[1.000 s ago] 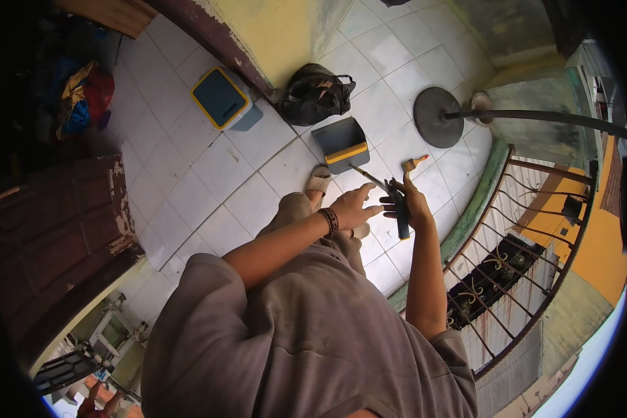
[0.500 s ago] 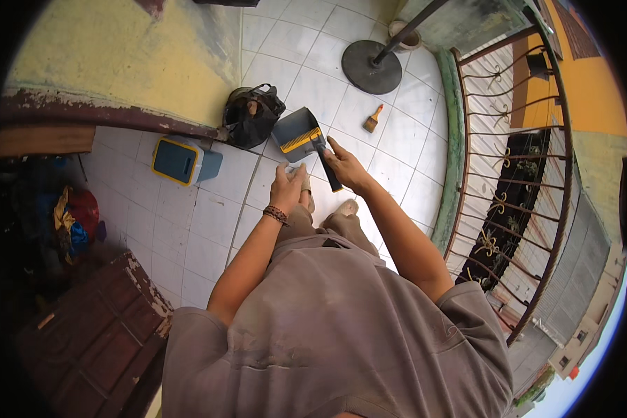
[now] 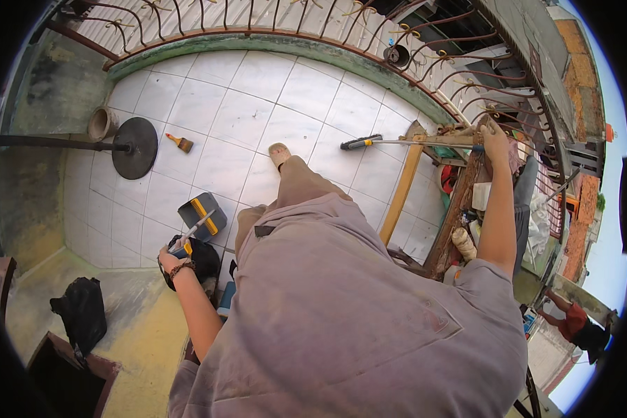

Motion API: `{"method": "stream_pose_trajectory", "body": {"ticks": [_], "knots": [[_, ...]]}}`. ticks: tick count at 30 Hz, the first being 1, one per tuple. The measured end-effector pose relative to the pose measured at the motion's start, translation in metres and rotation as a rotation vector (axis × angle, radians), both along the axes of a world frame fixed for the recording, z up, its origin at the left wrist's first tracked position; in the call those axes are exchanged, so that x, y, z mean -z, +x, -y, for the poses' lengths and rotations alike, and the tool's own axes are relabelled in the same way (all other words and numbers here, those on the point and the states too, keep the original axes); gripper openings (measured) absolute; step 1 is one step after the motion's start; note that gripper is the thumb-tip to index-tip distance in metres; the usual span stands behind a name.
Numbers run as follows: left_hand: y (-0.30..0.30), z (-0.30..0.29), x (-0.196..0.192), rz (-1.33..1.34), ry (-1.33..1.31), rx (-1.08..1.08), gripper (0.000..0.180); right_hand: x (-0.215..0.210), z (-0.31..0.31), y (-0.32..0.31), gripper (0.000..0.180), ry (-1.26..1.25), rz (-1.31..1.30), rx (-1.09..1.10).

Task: The person sweeps debris into a dustpan on a tiled balcony, empties it into a trash bag, and then moves inside to scrub a floor corner with a brush. They handle a broom, dustpan, trash bag, and brush during the cleaning process.

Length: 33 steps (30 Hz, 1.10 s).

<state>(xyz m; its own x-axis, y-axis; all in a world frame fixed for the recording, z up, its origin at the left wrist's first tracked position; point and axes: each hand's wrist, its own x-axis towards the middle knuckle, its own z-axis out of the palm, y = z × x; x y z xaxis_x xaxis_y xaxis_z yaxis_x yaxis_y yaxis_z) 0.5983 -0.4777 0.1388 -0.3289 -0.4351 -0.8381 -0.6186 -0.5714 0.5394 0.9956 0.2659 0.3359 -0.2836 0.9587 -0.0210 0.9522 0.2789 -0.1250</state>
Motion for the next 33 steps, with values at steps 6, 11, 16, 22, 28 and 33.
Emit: {"method": "stream_pose_trajectory", "body": {"ticks": [6,11,16,22,28,33], "knots": [[-0.017,0.018,0.029,-0.194,0.036,0.197,0.022,-0.018,0.130,0.110,0.048,-0.090,-0.085,0.120],[0.013,-0.047,-0.027,-0.052,-0.147,0.325,0.016,-0.005,0.137,0.130,0.047,-0.086,0.063,0.004],[0.039,-0.053,-0.019,-0.039,-0.221,0.570,0.008,0.029,0.058,0.122,0.046,-0.015,0.320,-0.056],[0.109,-0.109,-0.052,0.026,-0.286,0.608,0.014,0.050,-0.043,0.098,0.034,0.029,0.703,-0.252],[0.151,-0.165,-0.077,-0.021,-0.353,0.610,0.006,0.086,-0.119,0.108,0.029,-0.113,0.982,-0.255],[0.177,-0.184,-0.093,-0.065,-0.430,0.594,0.009,0.088,-0.112,0.068,0.030,-0.487,1.095,-0.394]]}}
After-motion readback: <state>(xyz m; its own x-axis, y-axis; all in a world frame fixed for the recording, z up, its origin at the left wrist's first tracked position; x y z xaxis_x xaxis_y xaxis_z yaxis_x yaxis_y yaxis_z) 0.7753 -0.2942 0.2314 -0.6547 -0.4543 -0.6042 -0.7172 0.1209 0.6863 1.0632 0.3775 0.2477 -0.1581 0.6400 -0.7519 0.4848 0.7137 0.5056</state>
